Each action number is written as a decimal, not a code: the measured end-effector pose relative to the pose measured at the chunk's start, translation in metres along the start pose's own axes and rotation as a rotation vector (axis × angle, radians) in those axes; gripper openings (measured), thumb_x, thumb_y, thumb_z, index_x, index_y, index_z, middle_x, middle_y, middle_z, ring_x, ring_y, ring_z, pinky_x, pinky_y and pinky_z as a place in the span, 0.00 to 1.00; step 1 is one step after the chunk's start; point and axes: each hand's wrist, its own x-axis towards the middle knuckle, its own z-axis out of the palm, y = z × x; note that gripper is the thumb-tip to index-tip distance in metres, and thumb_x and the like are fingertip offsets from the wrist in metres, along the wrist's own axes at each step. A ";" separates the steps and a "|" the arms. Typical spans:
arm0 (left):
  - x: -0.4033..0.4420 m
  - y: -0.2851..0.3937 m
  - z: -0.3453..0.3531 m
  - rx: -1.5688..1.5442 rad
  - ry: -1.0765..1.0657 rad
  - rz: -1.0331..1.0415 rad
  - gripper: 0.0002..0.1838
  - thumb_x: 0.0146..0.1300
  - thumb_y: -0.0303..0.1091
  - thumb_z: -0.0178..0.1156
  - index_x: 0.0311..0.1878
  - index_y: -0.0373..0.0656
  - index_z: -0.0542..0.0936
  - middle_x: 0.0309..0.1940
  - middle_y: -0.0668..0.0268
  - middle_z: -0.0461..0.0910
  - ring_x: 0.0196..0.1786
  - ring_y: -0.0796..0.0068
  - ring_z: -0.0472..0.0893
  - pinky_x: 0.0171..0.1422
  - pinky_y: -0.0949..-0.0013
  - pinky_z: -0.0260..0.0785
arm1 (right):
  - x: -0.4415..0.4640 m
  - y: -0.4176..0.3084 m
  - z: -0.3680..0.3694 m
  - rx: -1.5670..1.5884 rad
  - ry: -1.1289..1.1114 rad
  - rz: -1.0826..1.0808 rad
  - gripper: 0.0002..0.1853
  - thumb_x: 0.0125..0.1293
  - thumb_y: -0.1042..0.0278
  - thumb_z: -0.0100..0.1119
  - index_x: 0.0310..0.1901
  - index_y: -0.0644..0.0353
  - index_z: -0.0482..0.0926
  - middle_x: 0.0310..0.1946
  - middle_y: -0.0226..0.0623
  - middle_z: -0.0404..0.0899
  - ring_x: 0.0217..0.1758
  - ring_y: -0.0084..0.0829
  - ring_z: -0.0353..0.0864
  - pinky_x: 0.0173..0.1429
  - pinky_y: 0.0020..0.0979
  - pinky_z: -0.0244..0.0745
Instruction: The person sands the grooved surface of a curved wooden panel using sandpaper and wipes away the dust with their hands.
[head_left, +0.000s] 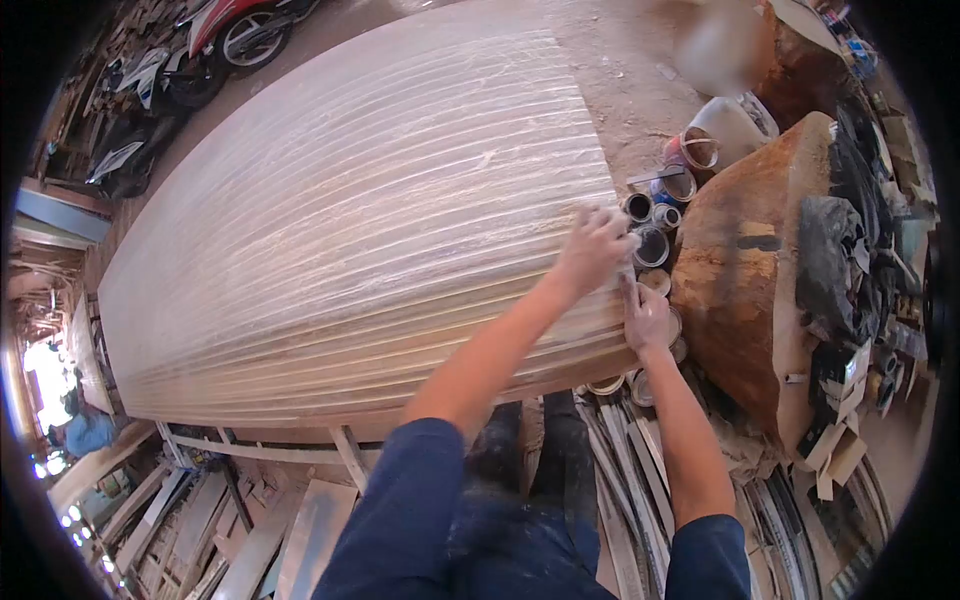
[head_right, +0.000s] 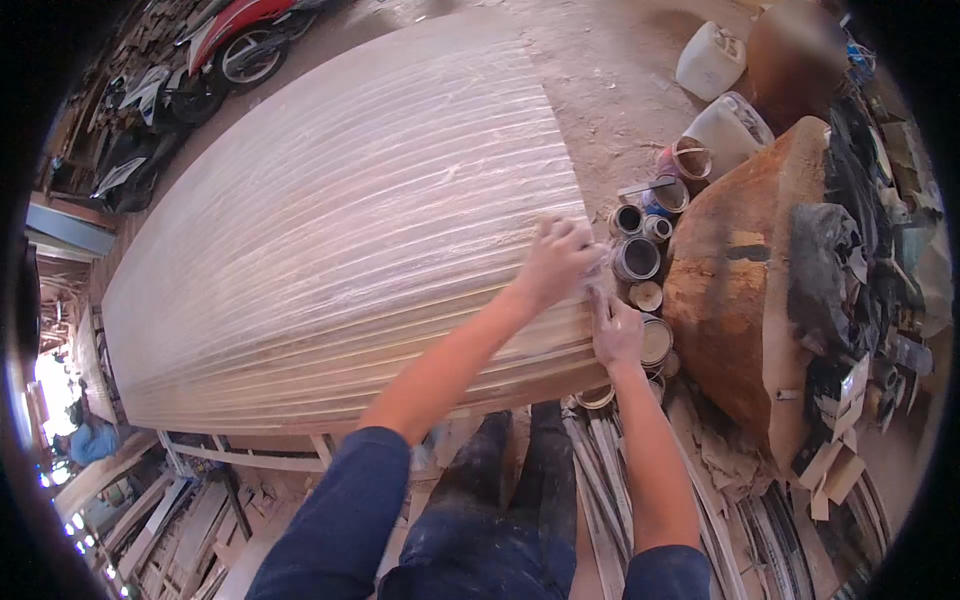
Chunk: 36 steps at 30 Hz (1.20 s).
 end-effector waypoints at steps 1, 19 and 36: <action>-0.026 -0.014 -0.013 0.064 -0.022 0.004 0.15 0.61 0.32 0.63 0.50 0.55 0.88 0.44 0.64 0.81 0.56 0.61 0.79 0.73 0.45 0.62 | 0.001 -0.003 -0.003 0.002 -0.028 0.028 0.34 0.78 0.37 0.50 0.34 0.66 0.85 0.32 0.63 0.82 0.41 0.65 0.82 0.47 0.54 0.75; -0.029 -0.002 -0.012 0.054 -0.036 -0.077 0.12 0.61 0.31 0.62 0.47 0.49 0.87 0.45 0.63 0.81 0.54 0.60 0.79 0.66 0.51 0.69 | -0.003 -0.004 -0.003 0.022 0.015 -0.037 0.32 0.79 0.42 0.49 0.36 0.68 0.85 0.29 0.61 0.82 0.36 0.62 0.81 0.47 0.51 0.73; -0.010 0.009 -0.010 -0.008 -0.054 -0.135 0.15 0.59 0.31 0.63 0.49 0.47 0.87 0.46 0.60 0.81 0.56 0.56 0.79 0.65 0.51 0.69 | -0.002 -0.002 -0.004 -0.070 -0.046 -0.015 0.32 0.81 0.41 0.45 0.40 0.63 0.87 0.34 0.62 0.84 0.42 0.64 0.81 0.52 0.52 0.74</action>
